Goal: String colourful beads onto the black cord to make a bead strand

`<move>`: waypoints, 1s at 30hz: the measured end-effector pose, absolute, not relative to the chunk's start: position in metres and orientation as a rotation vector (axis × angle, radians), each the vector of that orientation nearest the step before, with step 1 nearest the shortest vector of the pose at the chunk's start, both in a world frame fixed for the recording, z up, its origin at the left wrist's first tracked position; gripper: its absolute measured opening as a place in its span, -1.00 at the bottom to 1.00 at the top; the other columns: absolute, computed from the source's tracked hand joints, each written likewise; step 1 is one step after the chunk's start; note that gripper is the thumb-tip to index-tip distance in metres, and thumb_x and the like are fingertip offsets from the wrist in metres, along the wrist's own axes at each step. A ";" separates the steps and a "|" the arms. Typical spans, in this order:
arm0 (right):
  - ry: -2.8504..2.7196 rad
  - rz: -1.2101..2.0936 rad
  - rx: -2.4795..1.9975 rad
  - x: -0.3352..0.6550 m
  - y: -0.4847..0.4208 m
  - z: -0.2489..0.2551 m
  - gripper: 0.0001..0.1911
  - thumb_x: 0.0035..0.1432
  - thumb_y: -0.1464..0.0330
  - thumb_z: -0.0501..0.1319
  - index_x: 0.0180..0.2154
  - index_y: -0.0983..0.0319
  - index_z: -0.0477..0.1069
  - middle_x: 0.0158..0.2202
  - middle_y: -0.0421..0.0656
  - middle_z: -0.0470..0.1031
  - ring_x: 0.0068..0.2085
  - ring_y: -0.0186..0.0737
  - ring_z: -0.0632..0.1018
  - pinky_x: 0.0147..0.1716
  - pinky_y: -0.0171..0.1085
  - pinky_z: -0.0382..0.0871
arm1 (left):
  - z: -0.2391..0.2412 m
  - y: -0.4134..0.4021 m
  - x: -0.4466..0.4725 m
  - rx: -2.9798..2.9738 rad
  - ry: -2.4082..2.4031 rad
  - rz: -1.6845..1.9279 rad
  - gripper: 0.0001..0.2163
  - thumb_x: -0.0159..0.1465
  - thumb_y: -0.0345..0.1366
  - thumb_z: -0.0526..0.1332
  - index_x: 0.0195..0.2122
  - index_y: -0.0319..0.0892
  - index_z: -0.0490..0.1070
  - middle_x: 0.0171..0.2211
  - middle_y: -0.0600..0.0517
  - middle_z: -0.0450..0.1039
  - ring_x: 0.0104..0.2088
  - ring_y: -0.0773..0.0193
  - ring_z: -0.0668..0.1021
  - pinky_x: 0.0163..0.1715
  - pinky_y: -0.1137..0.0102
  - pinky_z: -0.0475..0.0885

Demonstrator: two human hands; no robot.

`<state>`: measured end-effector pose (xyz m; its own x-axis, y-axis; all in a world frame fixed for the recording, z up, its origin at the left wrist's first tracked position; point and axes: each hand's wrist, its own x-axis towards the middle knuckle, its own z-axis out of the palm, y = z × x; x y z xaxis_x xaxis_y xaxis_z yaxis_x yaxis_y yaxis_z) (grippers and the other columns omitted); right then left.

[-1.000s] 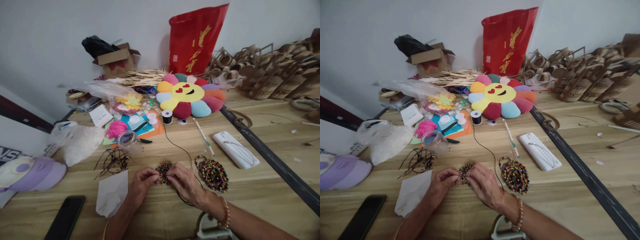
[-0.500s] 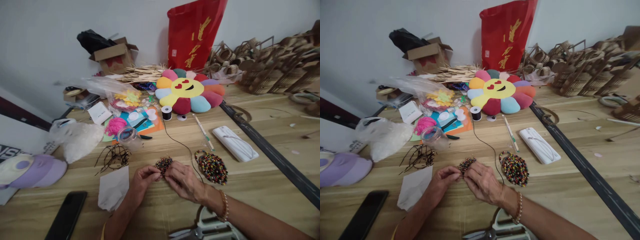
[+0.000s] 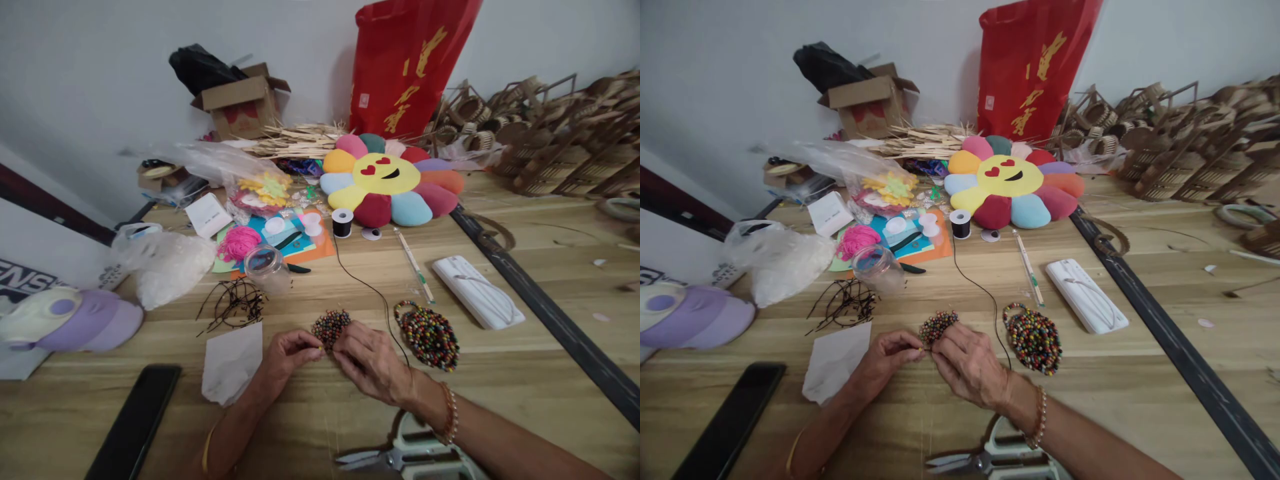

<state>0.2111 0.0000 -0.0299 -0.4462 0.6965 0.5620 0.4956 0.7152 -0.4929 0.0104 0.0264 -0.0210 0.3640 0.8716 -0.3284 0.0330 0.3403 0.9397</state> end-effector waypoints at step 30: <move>-2.188 0.344 -0.890 0.209 -0.001 -0.030 -0.88 0.27 0.46 0.06 -0.29 0.25 0.35 -0.42 -0.11 0.42 -0.37 -0.21 0.40 -0.40 -0.26 0.29 | -0.017 0.024 0.016 1.176 1.032 0.706 -0.85 -0.06 -0.29 0.41 -0.49 -0.24 0.56 -0.52 0.02 0.54 -0.46 0.29 0.50 -0.38 0.44 0.36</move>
<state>0.2086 -0.0007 -0.0297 -0.4882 0.6896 0.5349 0.4924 0.7237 -0.4835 0.0159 0.0238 -0.0175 0.3922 0.8787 -0.2720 0.0650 0.2685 0.9611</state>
